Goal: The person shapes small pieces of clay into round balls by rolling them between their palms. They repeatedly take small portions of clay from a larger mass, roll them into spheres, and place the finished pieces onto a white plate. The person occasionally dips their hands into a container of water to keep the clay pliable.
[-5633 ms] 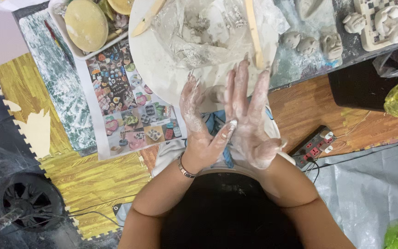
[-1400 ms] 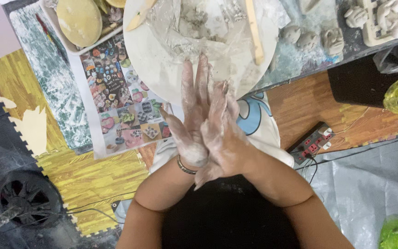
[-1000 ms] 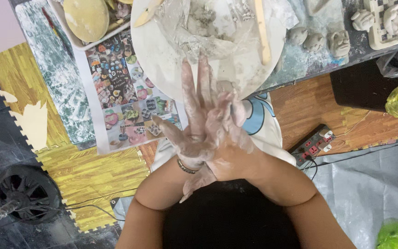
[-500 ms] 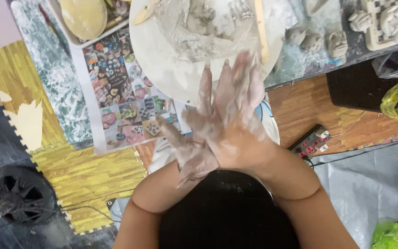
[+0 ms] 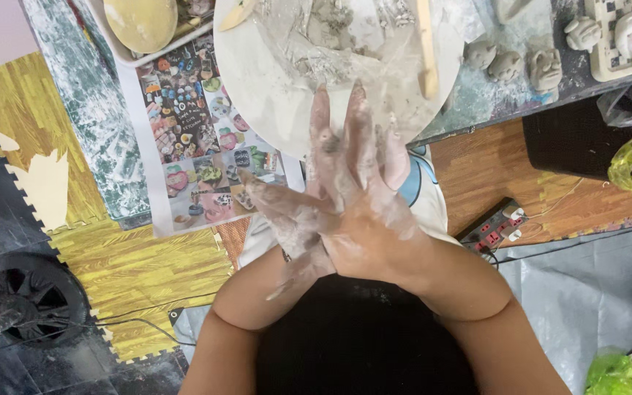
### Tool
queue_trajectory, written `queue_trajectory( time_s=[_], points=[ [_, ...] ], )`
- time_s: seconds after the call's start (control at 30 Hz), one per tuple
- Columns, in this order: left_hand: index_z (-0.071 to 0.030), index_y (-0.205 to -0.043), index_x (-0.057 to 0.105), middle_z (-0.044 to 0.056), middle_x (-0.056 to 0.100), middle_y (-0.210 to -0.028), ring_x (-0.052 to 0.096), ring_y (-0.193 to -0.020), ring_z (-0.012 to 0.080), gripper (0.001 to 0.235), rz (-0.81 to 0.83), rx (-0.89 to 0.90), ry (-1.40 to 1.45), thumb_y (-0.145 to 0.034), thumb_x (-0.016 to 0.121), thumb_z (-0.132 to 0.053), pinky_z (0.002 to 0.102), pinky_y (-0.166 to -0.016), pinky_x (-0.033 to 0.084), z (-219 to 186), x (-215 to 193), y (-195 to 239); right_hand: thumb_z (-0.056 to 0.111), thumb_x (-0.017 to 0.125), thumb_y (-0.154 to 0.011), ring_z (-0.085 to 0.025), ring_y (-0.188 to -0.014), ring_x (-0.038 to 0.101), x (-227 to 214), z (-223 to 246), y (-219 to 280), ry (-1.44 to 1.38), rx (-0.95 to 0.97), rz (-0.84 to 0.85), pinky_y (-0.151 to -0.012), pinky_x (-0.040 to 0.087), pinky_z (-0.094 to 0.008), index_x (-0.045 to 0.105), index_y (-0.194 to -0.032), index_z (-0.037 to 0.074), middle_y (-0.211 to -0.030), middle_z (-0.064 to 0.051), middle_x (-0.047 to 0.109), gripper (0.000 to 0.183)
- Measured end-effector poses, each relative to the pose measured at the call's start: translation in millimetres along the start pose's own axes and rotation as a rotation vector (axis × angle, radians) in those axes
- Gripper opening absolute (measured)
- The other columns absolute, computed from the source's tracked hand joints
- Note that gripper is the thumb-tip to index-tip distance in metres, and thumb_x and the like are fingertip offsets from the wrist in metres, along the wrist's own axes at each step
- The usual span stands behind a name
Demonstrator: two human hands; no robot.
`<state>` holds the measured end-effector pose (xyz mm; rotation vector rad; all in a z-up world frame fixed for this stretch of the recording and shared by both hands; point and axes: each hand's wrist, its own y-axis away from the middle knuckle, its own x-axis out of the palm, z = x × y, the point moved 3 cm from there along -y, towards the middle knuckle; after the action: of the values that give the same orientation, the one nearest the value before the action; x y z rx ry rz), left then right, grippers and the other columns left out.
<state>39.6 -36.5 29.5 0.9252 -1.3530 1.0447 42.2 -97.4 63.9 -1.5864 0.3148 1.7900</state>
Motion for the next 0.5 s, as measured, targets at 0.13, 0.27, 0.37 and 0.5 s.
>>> queue_trajectory(
  time_s=[0.13, 0.27, 0.37, 0.5],
  points=[
    [-0.017, -0.17, 0.002, 0.016, 0.01, -0.173, 0.011, -0.162, 0.0333, 0.115, 0.001, 0.003, 0.012, -0.089, 0.03, -0.093, 0.05, -0.132, 0.01, 5.0, -10.6, 3.7, 0.053, 0.045, -0.115, -0.052, -0.156, -0.008, -11.1, 0.0, -14.1, 0.031, 0.078, 0.009, -0.125, -0.004, -0.064, 0.021, -0.158, 0.036, -0.163, -0.037, 0.007, 0.052],
    [-0.013, -0.171, 0.002, 0.018, 0.013, -0.173, 0.014, -0.162, 0.0331, 0.115, -0.014, 0.058, 0.035, -0.093, 0.029, -0.093, 0.049, -0.133, 0.012, -7.4, -15.2, 8.9, 0.081, 0.029, -0.104, -0.034, -0.159, -0.021, -20.2, -19.2, -31.7, -0.617, 0.01, -0.395, -0.122, -0.013, -0.058, 0.014, -0.172, 0.029, -0.171, -0.021, -0.008, 0.086],
    [-0.01, -0.171, 0.002, 0.019, 0.016, -0.173, 0.016, -0.163, 0.033, 0.114, 0.11, 0.073, 0.122, -0.096, 0.029, -0.092, 0.048, -0.134, 0.013, -10.6, -12.4, 6.7, 0.078, 0.029, -0.103, -0.029, -0.158, -0.016, -22.8, -40.2, -23.0, -0.716, 0.107, -0.331, -0.128, -0.007, -0.055, 0.025, -0.17, 0.028, -0.172, -0.015, 0.005, 0.084],
    [-0.022, -0.169, -0.007, 0.017, -0.003, -0.17, 0.008, -0.156, 0.0301, 0.117, -0.175, -0.022, 0.021, -0.081, 0.023, -0.094, 0.046, -0.13, 0.011, -12.1, -19.5, 17.0, 0.077, 0.032, -0.097, -0.038, -0.16, 0.004, -21.3, -55.3, -7.9, -0.824, 0.218, -0.324, -0.129, -0.003, -0.061, 0.045, -0.156, 0.023, -0.168, -0.012, 0.023, 0.08]
  ],
)
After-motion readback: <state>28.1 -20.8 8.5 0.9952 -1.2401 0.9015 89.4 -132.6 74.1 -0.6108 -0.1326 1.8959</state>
